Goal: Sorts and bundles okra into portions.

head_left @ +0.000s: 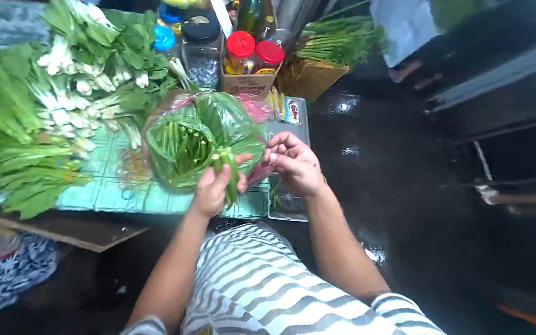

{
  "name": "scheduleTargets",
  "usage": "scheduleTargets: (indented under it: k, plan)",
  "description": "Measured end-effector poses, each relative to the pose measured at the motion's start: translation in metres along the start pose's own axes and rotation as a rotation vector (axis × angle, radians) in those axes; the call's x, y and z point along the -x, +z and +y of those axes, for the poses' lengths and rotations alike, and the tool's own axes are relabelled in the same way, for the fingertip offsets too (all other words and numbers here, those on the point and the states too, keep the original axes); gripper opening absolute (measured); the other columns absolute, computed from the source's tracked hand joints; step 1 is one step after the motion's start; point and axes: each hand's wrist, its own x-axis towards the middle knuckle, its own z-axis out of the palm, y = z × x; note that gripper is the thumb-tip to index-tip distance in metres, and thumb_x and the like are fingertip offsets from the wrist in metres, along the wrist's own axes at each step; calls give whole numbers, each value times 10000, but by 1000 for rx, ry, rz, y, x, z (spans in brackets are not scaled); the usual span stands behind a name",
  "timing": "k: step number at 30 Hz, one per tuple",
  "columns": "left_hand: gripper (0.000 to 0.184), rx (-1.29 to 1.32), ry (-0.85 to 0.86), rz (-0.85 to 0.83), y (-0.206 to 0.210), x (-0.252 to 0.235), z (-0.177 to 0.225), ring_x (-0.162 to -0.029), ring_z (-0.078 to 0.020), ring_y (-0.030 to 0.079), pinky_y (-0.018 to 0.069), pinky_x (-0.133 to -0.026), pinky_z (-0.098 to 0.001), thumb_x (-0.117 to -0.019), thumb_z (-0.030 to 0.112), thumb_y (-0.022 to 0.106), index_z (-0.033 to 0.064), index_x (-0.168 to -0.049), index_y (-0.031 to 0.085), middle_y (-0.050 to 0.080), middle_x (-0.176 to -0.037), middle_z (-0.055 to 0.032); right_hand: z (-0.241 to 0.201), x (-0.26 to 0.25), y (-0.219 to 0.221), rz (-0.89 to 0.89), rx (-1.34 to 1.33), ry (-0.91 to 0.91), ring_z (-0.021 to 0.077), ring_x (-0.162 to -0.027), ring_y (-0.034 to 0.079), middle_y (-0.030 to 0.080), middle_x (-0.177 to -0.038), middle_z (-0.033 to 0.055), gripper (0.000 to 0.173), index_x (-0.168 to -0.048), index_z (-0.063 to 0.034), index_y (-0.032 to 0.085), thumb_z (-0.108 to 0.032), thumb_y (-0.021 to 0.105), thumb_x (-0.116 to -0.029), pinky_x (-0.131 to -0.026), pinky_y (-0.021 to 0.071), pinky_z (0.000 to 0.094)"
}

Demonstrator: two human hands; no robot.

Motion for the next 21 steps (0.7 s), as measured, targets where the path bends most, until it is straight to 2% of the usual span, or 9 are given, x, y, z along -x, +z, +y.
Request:
scheduleTargets:
  k: [3, 5, 9, 12, 14, 15, 17, 19, 21]
  plan:
    - [446, 38, -25, 10, 21, -13, -15, -674, -134, 601, 549, -660, -321, -1044, 462, 535, 74, -1254, 601, 637, -830, -56, 12, 8, -6, -61, 64, 21, 184, -811, 683, 678, -916, 91, 281, -1175, -78, 574, 2, 639, -914, -736, 607, 361]
    - [415, 155, -58, 38, 25, -9, -23, -715, -131, 591, 544, -673, -304, -1044, 454, 541, 86, -1229, 592, 624, -940, -59, 13, 16, -16, -91, -38, 20, 180, -814, 679, 672, -908, 84, 286, -1160, -100, 582, 1, 649, -901, -756, 606, 368]
    - [413, 505, -100, 0, 35, -2, -36, -746, -148, 606, 539, -671, -296, -1039, 473, 535, 105, -1225, 568, 623, -1026, -73, 22, 28, -27, -138, -710, 46, 204, -907, 677, 667, -886, 39, 193, -1057, -205, 637, -77, 540, -949, -904, 562, 445]
    - [428, 551, -116, -38, 48, -1, -44, -746, -148, 602, 534, -673, -295, -1026, 487, 555, 103, -1215, 579, 619, -1033, -75, 36, 27, -24, -100, -798, -99, 189, -767, 691, 707, -948, 70, 317, -1098, -208, 657, 45, 565, -930, -714, 612, 373]
    - [420, 526, -115, -36, 51, -1, -48, -751, -151, 602, 535, -673, -300, -1035, 481, 542, 103, -1214, 568, 616, -1039, -80, 42, 23, -24, -104, -731, -171, 171, -733, 689, 715, -1034, 76, 311, -1160, -233, 631, -21, 687, -940, -655, 612, 329]
    - [418, 486, -112, -25, 50, -1, -47, -752, -153, 605, 539, -678, -304, -1039, 474, 538, 98, -1220, 566, 617, -1029, -81, 42, 20, -24, -125, -702, -178, 195, -766, 711, 723, -1042, 77, 340, -1183, -243, 611, -72, 739, -919, -688, 627, 358]
    - [416, 345, -95, 7, 44, 1, -38, -726, -150, 615, 546, -695, -316, -1042, 456, 546, 86, -1229, 577, 633, -916, -69, 37, 15, -22, -202, -619, -178, 283, -961, 742, 730, -1130, 112, 441, -1214, -238, 553, -151, 815, -870, -851, 629, 449]
    - [418, 107, -55, 25, 30, 4, -26, -714, -136, 621, 551, -720, -324, -1048, 438, 541, 73, -1247, 583, 639, -817, -47, 28, 13, -22, -268, -439, -193, 316, -1182, 664, 667, -1309, 127, 556, -1224, -231, 492, -244, 869, -816, -982, 564, 468]
    - [401, -173, -19, 25, 12, 9, -13, -737, -123, 627, 566, -735, -316, -1062, 372, 540, 46, -1292, 581, 659, -863, -53, 23, 7, -25, -305, -193, -220, 344, -1324, 571, 582, -1441, 136, 706, -1260, -221, 422, -370, 897, -759, -1065, 514, 495]
